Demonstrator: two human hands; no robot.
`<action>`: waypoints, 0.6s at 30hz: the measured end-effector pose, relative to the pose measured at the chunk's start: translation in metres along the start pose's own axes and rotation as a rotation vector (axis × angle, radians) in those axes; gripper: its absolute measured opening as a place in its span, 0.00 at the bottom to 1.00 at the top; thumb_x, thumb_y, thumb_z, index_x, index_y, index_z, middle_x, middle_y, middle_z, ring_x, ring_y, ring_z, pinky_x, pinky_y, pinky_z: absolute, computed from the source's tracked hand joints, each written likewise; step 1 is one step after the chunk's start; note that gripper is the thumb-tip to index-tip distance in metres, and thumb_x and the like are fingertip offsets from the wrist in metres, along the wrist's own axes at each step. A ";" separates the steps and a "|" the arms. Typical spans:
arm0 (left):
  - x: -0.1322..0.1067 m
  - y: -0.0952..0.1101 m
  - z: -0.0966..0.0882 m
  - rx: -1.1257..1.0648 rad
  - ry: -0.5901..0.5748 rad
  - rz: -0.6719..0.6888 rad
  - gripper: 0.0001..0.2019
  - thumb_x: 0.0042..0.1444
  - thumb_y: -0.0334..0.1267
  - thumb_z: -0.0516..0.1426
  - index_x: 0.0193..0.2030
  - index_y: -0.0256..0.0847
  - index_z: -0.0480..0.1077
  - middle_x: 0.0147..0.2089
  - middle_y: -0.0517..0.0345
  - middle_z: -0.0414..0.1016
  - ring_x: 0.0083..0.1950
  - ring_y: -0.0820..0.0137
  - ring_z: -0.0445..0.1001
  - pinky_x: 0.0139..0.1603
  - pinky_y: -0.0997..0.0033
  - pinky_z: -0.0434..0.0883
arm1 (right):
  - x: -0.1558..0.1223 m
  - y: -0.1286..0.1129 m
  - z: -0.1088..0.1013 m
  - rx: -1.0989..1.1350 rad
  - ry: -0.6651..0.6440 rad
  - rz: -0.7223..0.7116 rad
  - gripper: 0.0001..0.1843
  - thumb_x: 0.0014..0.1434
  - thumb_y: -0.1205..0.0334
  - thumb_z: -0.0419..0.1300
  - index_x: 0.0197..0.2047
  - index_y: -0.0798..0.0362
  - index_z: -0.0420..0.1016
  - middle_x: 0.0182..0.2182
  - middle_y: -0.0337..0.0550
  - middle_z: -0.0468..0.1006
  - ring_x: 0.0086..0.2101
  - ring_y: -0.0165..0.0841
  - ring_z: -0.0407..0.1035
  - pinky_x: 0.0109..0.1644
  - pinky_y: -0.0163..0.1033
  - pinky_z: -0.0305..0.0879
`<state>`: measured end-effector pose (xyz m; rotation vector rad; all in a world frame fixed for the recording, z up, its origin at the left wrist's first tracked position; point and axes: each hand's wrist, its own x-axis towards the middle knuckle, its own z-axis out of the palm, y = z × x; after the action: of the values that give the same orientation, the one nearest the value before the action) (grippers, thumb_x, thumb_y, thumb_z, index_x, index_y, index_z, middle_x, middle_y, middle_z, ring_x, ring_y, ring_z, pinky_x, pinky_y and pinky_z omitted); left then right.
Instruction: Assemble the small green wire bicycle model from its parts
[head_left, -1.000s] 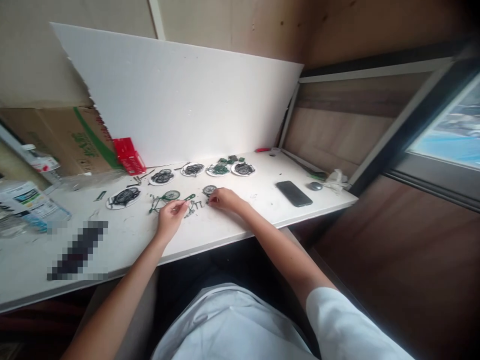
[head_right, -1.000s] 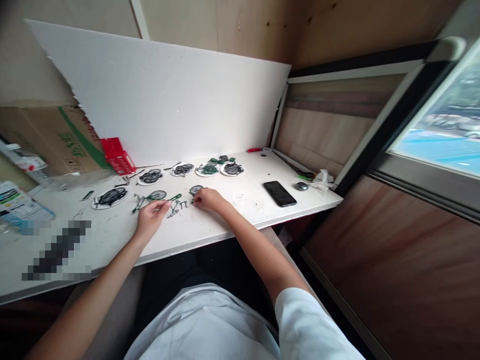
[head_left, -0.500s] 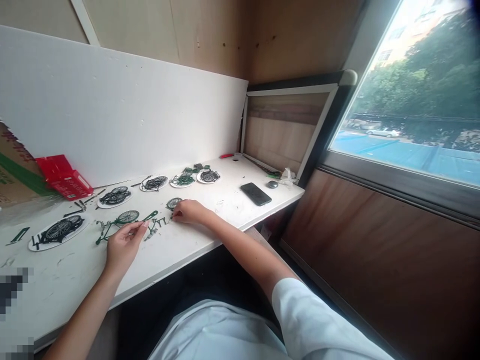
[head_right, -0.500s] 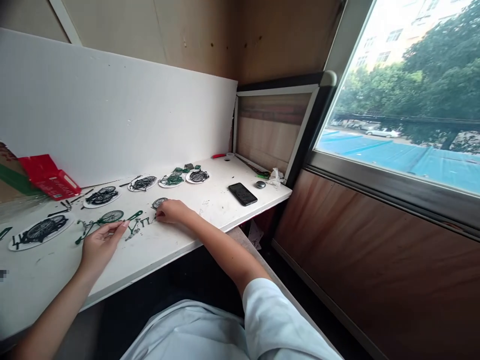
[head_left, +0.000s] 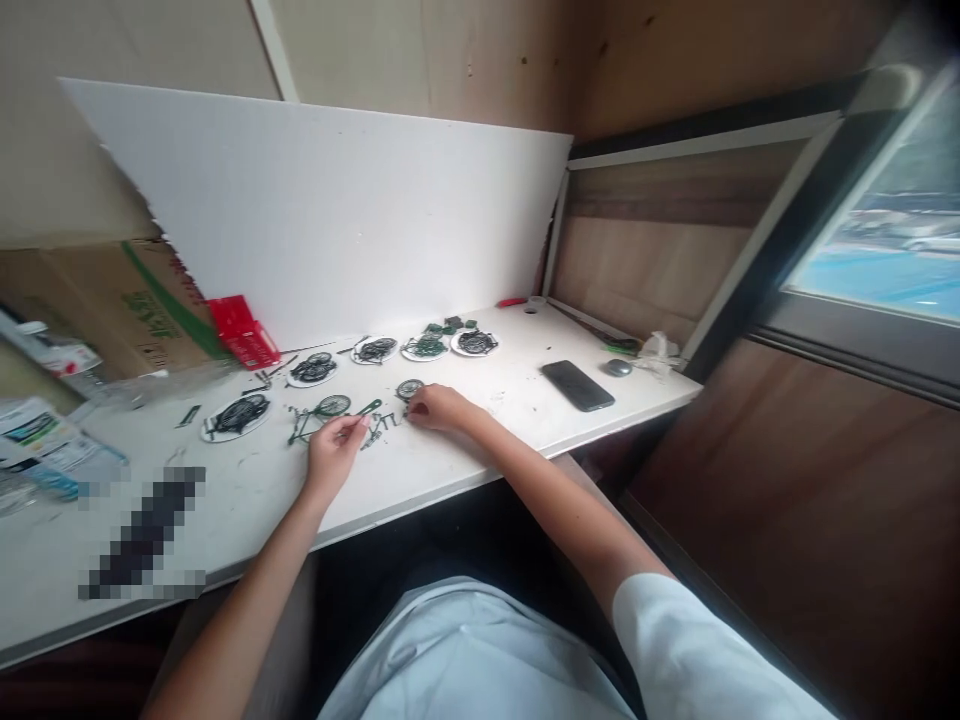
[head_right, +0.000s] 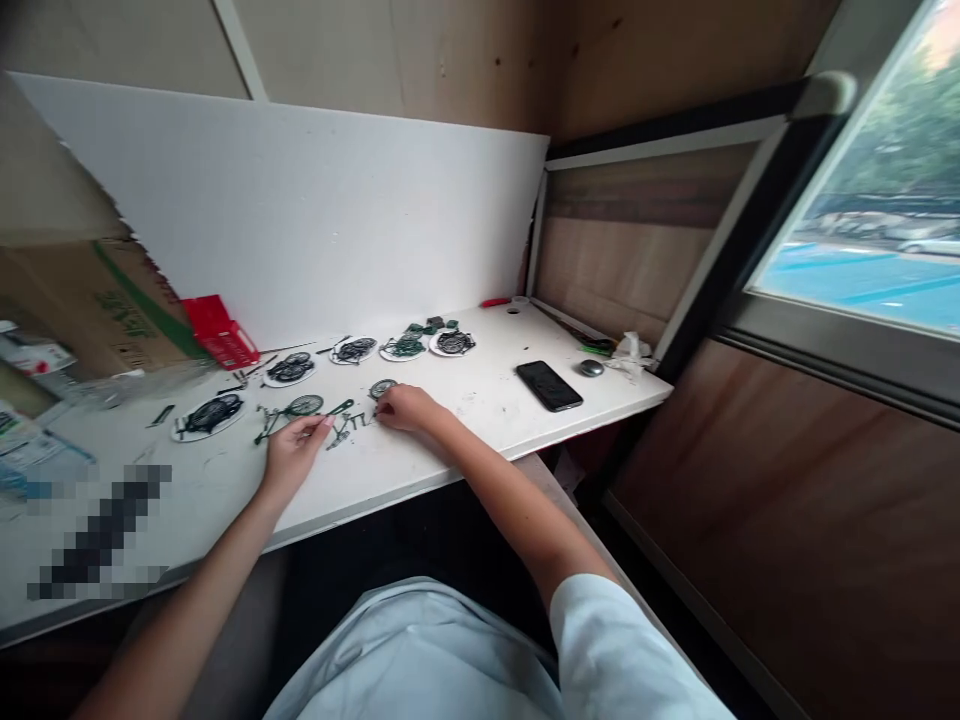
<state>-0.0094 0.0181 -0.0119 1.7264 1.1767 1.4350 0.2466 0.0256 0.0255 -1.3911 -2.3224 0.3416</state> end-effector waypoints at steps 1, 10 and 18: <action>0.000 0.000 0.000 -0.006 0.000 0.012 0.22 0.55 0.57 0.70 0.40 0.37 0.83 0.41 0.47 0.85 0.41 0.62 0.81 0.41 0.68 0.75 | -0.001 -0.001 -0.001 -0.010 0.015 0.008 0.08 0.66 0.64 0.65 0.42 0.54 0.87 0.41 0.47 0.88 0.37 0.34 0.76 0.39 0.34 0.61; -0.001 -0.001 0.003 -0.035 -0.005 0.030 0.18 0.60 0.55 0.68 0.39 0.39 0.84 0.39 0.49 0.84 0.39 0.65 0.79 0.40 0.68 0.73 | -0.003 0.005 -0.007 0.026 0.110 -0.013 0.08 0.66 0.63 0.63 0.38 0.53 0.85 0.35 0.45 0.87 0.30 0.32 0.72 0.35 0.35 0.58; 0.001 -0.012 0.006 -0.064 -0.007 0.047 0.18 0.60 0.55 0.68 0.38 0.39 0.84 0.39 0.50 0.82 0.37 0.67 0.76 0.36 0.68 0.69 | 0.000 0.020 -0.005 0.074 0.100 0.000 0.10 0.66 0.60 0.64 0.40 0.53 0.87 0.36 0.48 0.87 0.31 0.35 0.74 0.36 0.37 0.63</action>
<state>-0.0069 0.0251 -0.0234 1.7241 1.0815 1.4769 0.2646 0.0349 0.0218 -1.3422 -2.2065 0.3461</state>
